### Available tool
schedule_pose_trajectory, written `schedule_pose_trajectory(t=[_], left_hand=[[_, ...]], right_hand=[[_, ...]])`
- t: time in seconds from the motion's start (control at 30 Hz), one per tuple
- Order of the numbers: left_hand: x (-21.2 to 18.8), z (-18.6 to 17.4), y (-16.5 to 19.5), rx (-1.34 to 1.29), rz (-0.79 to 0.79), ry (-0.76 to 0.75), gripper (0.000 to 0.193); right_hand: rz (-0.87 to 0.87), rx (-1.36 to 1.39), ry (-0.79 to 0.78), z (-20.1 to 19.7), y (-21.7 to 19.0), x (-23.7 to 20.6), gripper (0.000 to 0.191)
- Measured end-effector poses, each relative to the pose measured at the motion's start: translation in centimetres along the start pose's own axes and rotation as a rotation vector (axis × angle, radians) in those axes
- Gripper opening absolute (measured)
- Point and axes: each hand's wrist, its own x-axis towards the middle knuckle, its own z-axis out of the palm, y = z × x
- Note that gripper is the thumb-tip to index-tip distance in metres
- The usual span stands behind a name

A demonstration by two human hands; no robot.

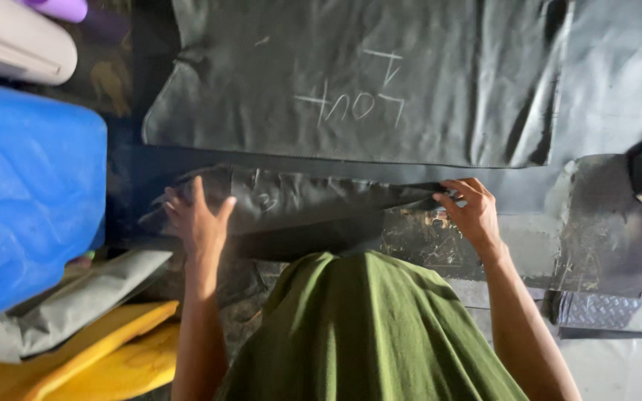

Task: The person lays out and smooths a large dark vinyl sheet on the workshop floor, aligning its edges and marking it with chalk. They then hold the sheet flat with one hand and cut along the marked edge with scissors, working progressively along the material.

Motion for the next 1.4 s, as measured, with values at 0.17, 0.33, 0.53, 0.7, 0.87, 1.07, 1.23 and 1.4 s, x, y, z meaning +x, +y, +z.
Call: schedule_pose_trajectory(t=[0.17, 0.33, 0.53, 0.7, 0.87, 1.07, 1.23, 1.4], left_hand=[[-0.9, 2.1, -1.1, 0.062, -0.017, -0.038, 0.093], [-0.3, 2.7, -1.1, 0.048, -0.049, -0.065, 0.096], [-0.1, 2.4, -0.7, 0.044, -0.05, -0.071, 0.098], [-0.4, 2.4, -0.6, -0.001, -0.064, -0.017, 0.099], [-0.3, 2.5, -0.3, -0.011, -0.059, 0.033, 0.099], [-0.4, 2.0, -0.4, -0.04, -0.077, 0.026, 0.097], [-0.3, 1.6, 0.1, -0.045, -0.099, 0.006, 0.099], [-0.4, 1.2, 0.3, -0.031, -0.11, 0.026, 0.101]], right_hand=[[0.084, 0.056, -0.024, 1.5, -0.8, -0.1, 0.023], [0.138, 0.067, 0.01, 2.2, 0.4, -0.2, 0.018], [0.043, -0.038, 0.12, 2.6, 0.5, -0.6, 0.021], [0.064, -0.063, 0.153, 3.3, 0.0, -0.7, 0.019], [0.062, 0.0, 0.178, 3.6, 0.0, -0.9, 0.016], [0.045, -0.073, 0.154, 4.0, 0.8, -1.0, 0.013], [0.08, -0.001, 0.109, 4.1, 1.9, -1.2, 0.016], [0.062, -0.042, 0.089, 4.4, 2.9, -1.4, 0.015]])
